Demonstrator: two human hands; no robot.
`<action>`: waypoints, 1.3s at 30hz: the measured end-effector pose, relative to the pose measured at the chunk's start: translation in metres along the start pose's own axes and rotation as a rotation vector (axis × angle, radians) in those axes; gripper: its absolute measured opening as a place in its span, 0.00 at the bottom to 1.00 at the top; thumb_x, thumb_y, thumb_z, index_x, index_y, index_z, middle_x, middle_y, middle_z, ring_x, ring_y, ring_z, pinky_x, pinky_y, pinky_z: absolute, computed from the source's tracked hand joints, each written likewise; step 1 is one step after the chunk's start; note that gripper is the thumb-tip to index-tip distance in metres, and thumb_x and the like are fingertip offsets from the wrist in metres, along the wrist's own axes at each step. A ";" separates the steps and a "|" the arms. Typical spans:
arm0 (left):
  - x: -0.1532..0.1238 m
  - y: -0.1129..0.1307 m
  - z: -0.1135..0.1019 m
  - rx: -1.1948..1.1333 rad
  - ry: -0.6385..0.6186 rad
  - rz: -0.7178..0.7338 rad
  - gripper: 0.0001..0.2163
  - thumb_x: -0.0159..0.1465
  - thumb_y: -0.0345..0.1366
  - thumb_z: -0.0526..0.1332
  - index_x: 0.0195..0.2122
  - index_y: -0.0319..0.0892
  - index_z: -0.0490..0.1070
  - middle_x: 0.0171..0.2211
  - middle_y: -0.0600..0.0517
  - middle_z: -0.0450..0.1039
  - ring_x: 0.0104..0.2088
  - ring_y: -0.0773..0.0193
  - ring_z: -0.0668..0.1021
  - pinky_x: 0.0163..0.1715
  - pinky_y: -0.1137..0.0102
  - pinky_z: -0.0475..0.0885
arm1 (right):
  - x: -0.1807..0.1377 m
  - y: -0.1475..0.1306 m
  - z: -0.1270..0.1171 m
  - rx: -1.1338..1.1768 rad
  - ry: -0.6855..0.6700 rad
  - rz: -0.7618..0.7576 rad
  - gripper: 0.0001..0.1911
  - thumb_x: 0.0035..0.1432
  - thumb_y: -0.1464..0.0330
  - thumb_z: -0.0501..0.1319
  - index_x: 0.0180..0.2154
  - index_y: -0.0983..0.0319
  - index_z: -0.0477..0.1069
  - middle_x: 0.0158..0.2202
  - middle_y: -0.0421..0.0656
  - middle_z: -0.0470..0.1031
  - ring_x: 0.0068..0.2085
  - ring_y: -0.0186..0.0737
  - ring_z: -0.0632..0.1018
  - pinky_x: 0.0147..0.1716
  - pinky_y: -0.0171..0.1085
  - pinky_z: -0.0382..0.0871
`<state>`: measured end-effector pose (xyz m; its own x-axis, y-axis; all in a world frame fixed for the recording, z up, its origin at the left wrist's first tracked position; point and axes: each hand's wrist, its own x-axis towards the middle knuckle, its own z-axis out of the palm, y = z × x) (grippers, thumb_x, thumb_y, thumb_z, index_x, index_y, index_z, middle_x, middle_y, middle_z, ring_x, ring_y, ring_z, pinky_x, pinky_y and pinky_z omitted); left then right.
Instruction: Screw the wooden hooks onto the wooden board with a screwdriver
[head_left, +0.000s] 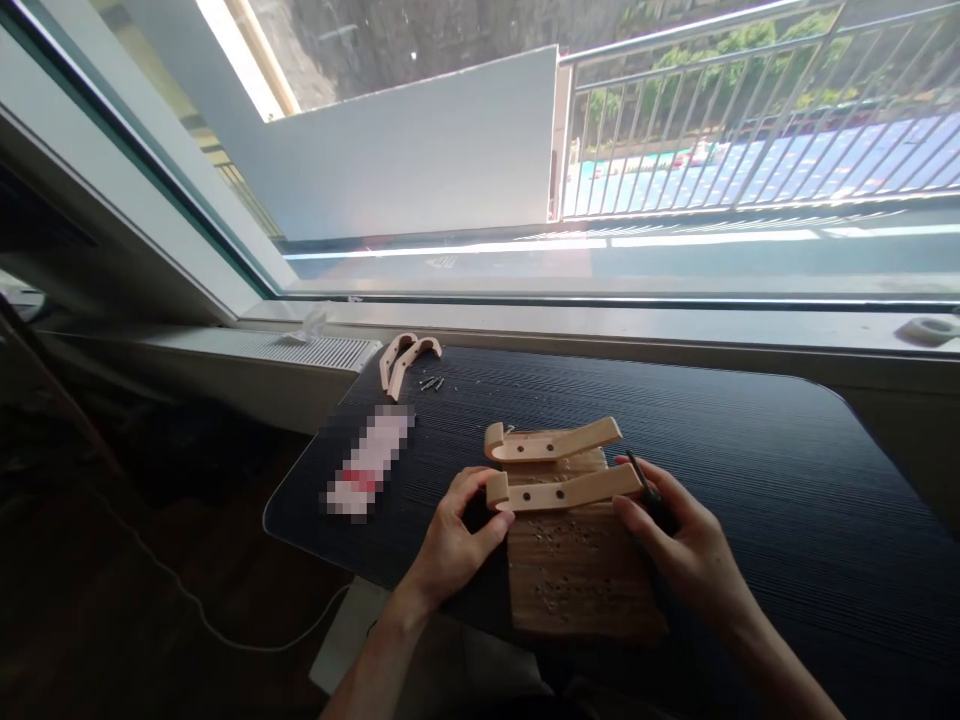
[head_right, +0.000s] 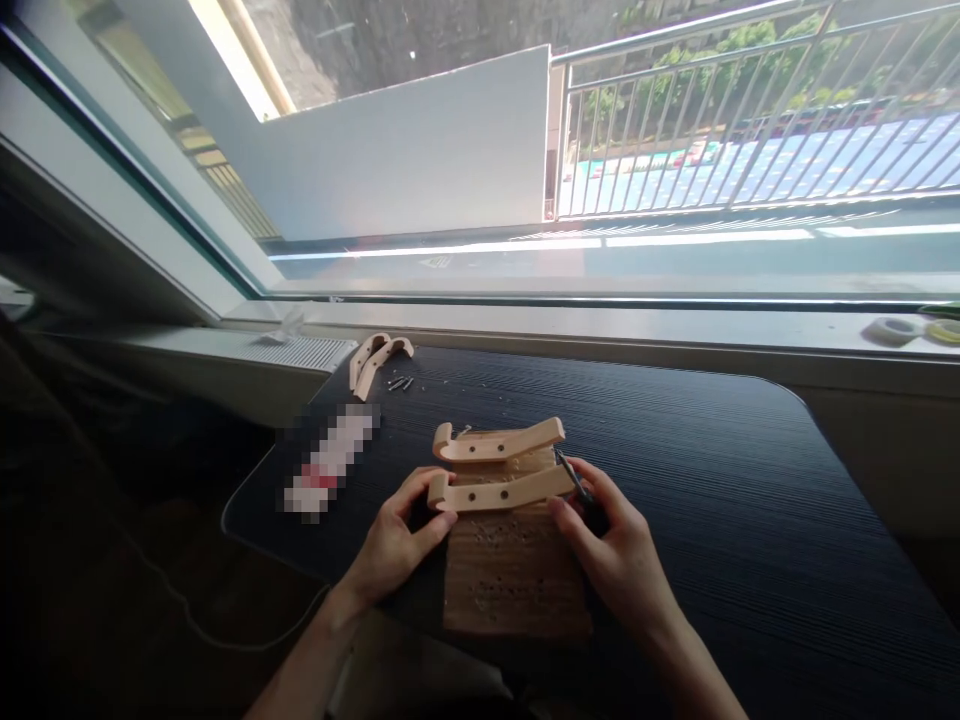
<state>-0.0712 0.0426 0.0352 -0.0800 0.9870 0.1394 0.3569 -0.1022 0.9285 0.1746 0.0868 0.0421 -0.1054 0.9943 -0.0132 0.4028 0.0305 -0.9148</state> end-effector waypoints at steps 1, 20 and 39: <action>0.000 -0.001 0.001 0.012 -0.001 -0.003 0.15 0.55 0.32 0.63 0.45 0.45 0.71 0.46 0.48 0.69 0.49 0.56 0.71 0.51 0.65 0.64 | 0.000 0.000 0.003 0.015 -0.009 0.001 0.24 0.53 0.57 0.59 0.50 0.61 0.66 0.44 0.45 0.76 0.43 0.43 0.76 0.41 0.36 0.70; 0.000 -0.001 0.009 0.165 0.001 -0.006 0.11 0.58 0.33 0.61 0.42 0.44 0.66 0.41 0.51 0.70 0.43 0.61 0.72 0.47 0.66 0.67 | -0.006 0.009 0.006 -0.071 0.074 -0.109 0.16 0.54 0.60 0.59 0.44 0.58 0.67 0.36 0.39 0.78 0.35 0.36 0.78 0.32 0.27 0.71; 0.006 0.001 -0.005 0.014 -0.095 0.065 0.17 0.59 0.29 0.59 0.50 0.43 0.67 0.53 0.48 0.66 0.55 0.59 0.68 0.57 0.65 0.62 | -0.012 0.017 0.000 -0.030 -0.167 -0.091 0.17 0.56 0.61 0.58 0.47 0.60 0.69 0.42 0.43 0.76 0.43 0.42 0.75 0.42 0.36 0.70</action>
<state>-0.0764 0.0480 0.0386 0.0318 0.9857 0.1653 0.3713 -0.1652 0.9137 0.1832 0.0756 0.0264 -0.2910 0.9567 -0.0004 0.4113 0.1248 -0.9029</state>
